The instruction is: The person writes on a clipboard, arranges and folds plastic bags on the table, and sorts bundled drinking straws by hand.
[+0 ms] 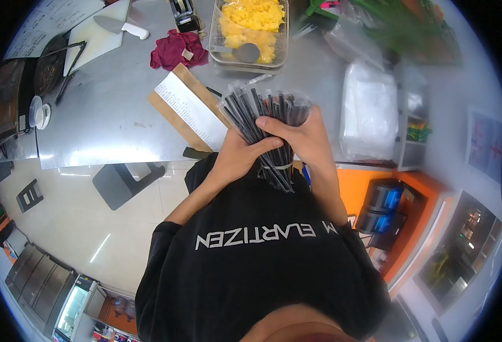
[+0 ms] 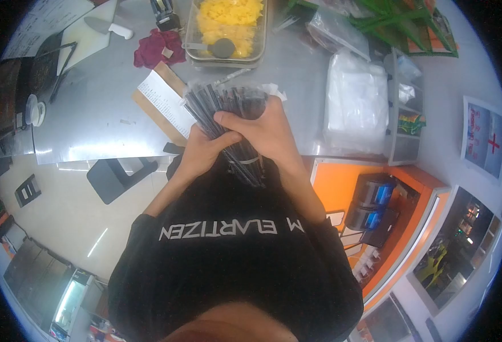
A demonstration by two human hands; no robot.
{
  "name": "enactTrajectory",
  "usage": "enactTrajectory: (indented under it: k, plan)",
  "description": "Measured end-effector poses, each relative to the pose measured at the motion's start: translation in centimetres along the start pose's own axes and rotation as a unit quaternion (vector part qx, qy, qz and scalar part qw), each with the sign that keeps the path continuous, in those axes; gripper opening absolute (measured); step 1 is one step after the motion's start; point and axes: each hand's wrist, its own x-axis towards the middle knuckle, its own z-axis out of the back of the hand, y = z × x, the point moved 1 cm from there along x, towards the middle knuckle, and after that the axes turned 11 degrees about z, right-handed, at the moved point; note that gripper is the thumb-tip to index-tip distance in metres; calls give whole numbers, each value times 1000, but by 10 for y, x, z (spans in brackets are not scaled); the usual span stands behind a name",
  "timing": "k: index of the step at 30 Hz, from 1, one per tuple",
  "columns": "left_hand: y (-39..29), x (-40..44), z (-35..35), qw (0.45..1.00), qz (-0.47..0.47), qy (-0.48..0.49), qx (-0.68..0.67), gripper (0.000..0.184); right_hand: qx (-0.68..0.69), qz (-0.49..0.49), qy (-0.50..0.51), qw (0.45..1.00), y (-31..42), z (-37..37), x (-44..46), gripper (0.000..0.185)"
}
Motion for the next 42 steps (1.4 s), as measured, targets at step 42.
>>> enactTrajectory:
  k: [42]
  plan:
    - [8, -3, -3, 999, -16, -17, -47, 31, -1, 21, -40, 999, -9, 2, -4, 34]
